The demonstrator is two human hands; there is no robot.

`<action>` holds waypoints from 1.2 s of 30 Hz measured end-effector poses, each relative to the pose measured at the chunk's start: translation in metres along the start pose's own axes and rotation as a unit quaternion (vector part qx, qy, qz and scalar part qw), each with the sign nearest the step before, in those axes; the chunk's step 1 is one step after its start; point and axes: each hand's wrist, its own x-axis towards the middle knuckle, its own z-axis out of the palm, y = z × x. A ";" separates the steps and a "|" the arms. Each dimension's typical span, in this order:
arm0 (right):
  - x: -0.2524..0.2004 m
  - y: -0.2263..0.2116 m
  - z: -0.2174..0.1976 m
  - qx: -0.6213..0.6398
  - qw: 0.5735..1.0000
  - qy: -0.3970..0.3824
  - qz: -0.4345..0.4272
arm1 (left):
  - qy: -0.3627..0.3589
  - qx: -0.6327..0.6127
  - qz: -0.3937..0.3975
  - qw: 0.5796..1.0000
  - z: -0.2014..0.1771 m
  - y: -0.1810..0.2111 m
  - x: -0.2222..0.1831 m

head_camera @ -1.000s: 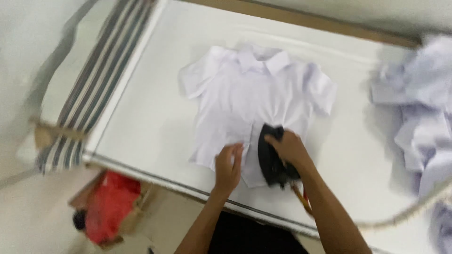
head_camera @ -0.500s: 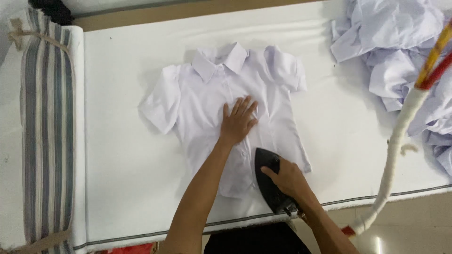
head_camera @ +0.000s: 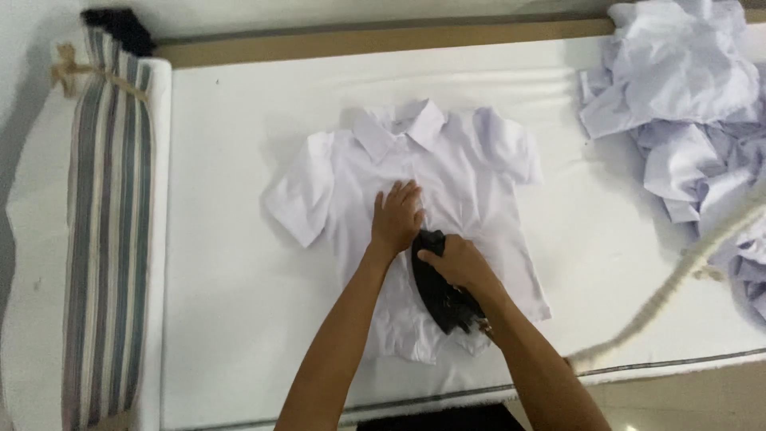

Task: Ironing white shirts on a professional pressing table using a steam iron.

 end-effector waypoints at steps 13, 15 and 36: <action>-0.086 0.048 0.035 -0.021 0.999 0.022 -0.032 | -0.022 0.029 -0.032 0.999 -0.025 0.017 -0.013; -0.096 0.050 0.036 -0.035 0.999 0.004 -0.042 | -0.048 0.047 -0.072 0.995 -0.036 0.028 -0.019; -0.094 0.039 0.066 -0.272 0.881 -0.262 -0.285 | 0.163 -0.235 -0.463 0.839 -0.016 0.029 -0.320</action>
